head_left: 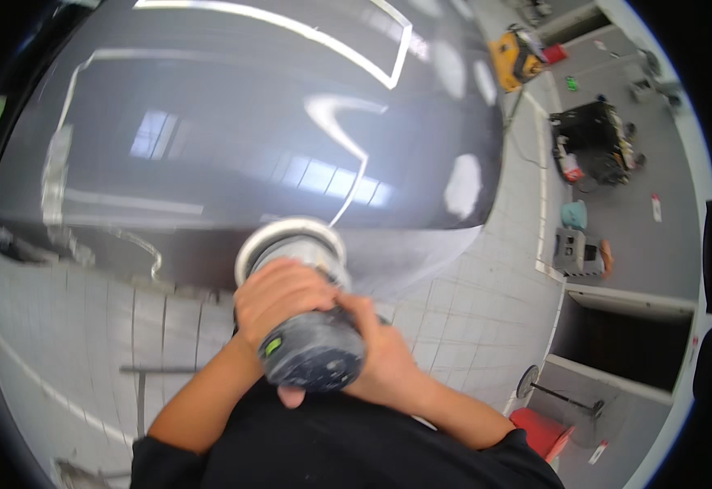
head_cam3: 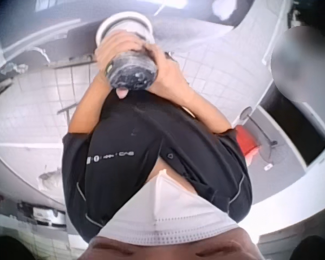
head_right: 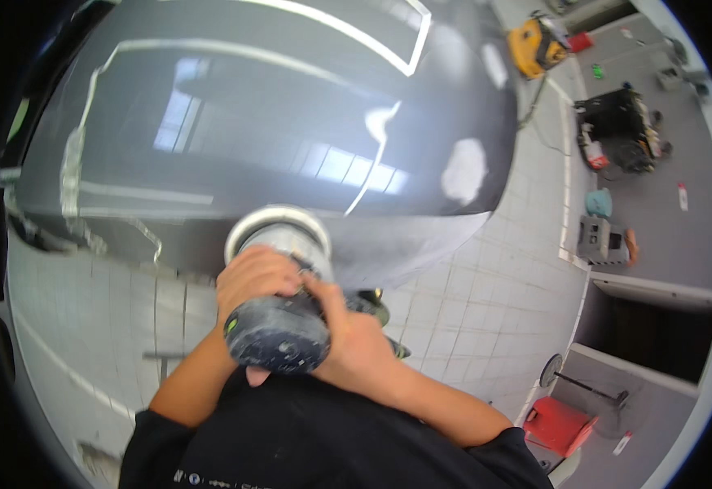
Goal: The person uses a rotary polisher to buff the hood of a gray car in a workshop. They move the tool across the surface in overlapping passes, briefly pause to wipe the hood with their hand, and continue polishing until the end of the clip.
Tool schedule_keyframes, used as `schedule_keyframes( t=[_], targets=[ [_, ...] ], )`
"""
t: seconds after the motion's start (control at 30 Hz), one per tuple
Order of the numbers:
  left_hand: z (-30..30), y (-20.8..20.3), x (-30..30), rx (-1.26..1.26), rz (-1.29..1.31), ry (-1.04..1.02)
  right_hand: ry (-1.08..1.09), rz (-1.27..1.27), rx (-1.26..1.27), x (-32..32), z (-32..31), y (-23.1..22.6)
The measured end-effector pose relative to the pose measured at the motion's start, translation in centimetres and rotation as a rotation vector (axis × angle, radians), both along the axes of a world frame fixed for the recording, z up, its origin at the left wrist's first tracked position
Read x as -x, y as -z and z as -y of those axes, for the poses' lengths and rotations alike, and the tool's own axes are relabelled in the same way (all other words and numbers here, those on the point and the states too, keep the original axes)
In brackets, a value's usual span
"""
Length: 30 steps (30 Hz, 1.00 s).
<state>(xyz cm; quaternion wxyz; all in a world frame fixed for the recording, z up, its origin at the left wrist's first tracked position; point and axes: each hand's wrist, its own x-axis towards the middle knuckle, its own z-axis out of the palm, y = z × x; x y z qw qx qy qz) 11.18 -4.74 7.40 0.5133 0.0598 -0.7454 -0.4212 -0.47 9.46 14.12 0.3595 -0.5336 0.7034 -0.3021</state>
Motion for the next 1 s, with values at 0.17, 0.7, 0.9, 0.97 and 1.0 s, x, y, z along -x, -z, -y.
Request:
schedule_keyframes(
  t=[0.17,0.7,0.9,0.97,1.0],
  targets=[
    [-0.5,1.7,-1.8,-0.088,-0.055,0.063,-0.119,0.028,-0.181,-2.8,-1.5,1.1],
    [-10.7,5.0,11.5,0.029,0.248,0.358,0.403,0.14,0.013,8.0,-14.6,6.9],
    [-7.6,3.8,5.8,-0.002,0.169,0.263,0.216,0.128,-0.089,4.5,-10.3,5.0],
    [-5.7,3.3,1.2,0.047,0.13,0.165,0.082,0.099,-0.098,2.0,-6.9,3.5],
    [-5.0,2.7,-0.2,-0.045,0.094,0.176,0.01,0.096,-0.101,0.8,-5.6,3.2]
  ],
)
